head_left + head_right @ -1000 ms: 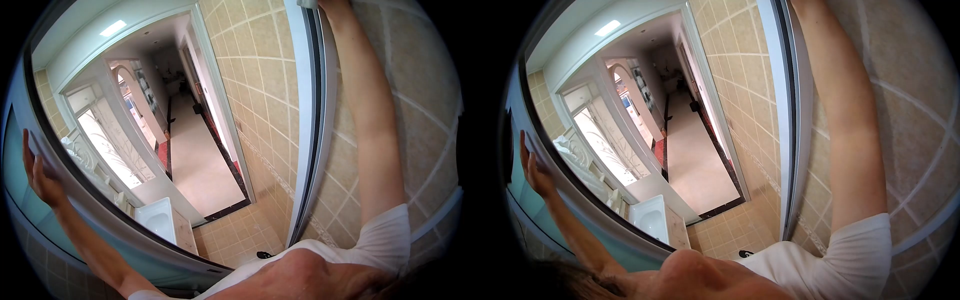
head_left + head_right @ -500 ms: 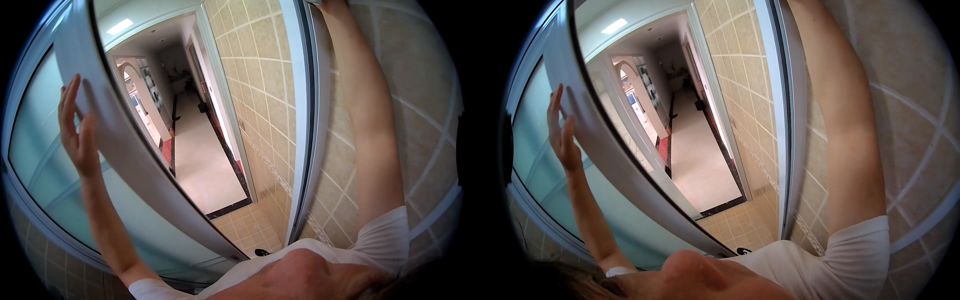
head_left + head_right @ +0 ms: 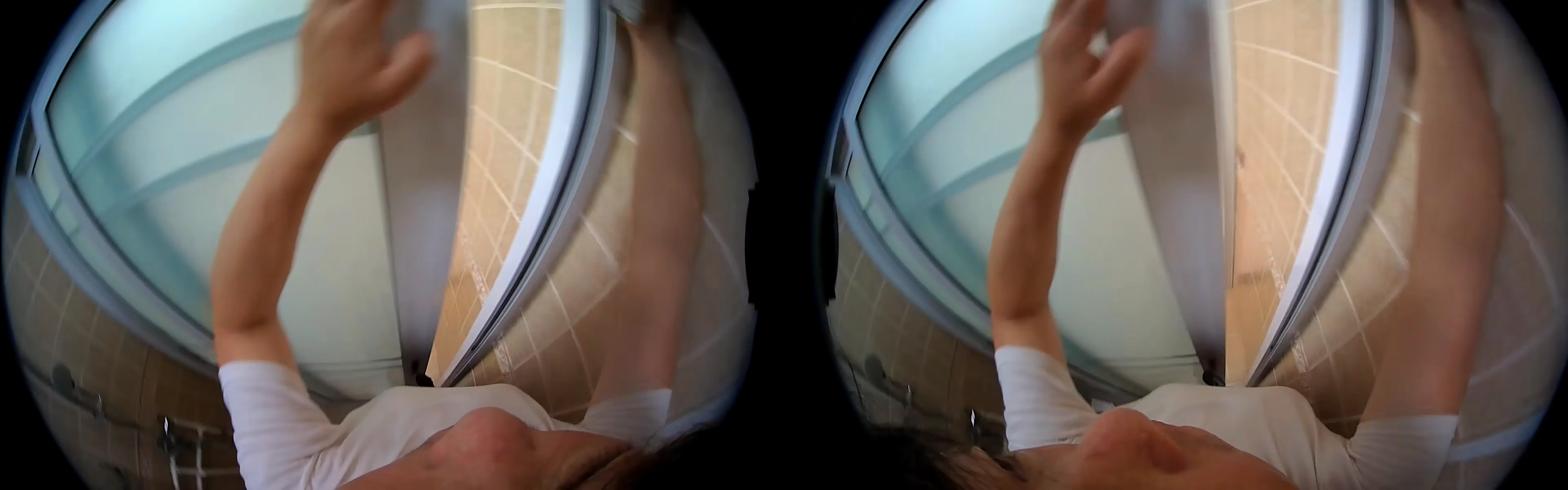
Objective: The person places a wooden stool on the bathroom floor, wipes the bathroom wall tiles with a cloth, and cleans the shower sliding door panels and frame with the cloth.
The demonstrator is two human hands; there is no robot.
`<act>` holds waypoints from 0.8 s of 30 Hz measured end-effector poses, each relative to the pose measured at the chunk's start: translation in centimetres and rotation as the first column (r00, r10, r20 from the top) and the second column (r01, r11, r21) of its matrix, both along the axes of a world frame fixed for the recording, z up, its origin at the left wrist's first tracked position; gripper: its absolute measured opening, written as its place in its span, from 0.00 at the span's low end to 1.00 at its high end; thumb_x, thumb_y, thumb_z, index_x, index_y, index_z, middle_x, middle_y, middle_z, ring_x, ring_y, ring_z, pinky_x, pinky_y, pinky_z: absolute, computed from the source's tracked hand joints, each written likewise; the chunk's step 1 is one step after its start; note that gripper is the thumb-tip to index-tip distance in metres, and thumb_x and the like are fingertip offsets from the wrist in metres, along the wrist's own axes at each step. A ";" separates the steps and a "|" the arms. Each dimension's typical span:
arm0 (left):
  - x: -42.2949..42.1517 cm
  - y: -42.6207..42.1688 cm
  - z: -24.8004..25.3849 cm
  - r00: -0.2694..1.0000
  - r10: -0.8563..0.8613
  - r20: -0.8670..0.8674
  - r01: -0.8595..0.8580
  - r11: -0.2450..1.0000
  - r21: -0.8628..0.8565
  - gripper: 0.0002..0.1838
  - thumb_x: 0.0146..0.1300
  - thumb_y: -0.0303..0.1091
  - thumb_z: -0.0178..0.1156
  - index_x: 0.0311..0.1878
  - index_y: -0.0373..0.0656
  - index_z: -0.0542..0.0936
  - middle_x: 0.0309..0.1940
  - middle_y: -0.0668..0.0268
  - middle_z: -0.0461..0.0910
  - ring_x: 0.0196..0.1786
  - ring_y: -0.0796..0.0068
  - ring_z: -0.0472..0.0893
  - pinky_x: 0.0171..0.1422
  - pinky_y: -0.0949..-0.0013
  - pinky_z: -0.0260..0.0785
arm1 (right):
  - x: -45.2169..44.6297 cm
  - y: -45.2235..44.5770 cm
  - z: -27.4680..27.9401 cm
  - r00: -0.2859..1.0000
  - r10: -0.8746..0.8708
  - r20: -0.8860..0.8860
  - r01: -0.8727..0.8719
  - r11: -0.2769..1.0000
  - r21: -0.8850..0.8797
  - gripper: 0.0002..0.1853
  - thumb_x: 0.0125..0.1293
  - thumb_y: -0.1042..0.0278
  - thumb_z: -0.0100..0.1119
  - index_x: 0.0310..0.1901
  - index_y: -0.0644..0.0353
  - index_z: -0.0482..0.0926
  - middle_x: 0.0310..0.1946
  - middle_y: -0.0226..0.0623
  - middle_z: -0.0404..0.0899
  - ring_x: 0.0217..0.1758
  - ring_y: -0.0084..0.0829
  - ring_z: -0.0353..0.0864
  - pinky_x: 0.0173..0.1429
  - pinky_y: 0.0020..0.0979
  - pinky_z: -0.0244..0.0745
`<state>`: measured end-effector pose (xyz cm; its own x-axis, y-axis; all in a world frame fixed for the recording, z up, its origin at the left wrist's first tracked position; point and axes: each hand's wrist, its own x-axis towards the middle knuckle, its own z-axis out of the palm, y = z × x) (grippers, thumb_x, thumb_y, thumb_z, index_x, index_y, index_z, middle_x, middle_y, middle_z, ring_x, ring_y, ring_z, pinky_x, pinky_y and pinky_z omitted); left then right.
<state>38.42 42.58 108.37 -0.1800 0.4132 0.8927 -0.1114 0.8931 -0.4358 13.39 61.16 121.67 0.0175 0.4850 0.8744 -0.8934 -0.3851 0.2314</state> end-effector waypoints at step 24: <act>-3.0 5.2 8.3 0.838 -0.438 -0.326 0.474 0.880 0.038 0.31 0.38 0.37 0.59 0.51 0.36 0.78 0.56 0.44 0.70 0.65 0.32 0.60 0.68 0.42 0.53 | 13.3 0.6 13.3 0.986 -0.108 -0.126 0.095 0.990 -0.101 0.17 0.67 0.56 0.55 0.50 0.59 0.80 0.35 0.39 0.81 0.32 0.30 0.81 0.36 0.28 0.76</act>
<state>35.43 47.78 116.69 0.2864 0.2761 0.9175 0.2124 0.9155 -0.3418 26.66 61.74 134.93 0.1823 0.5547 0.8119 -0.8863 -0.2648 0.3799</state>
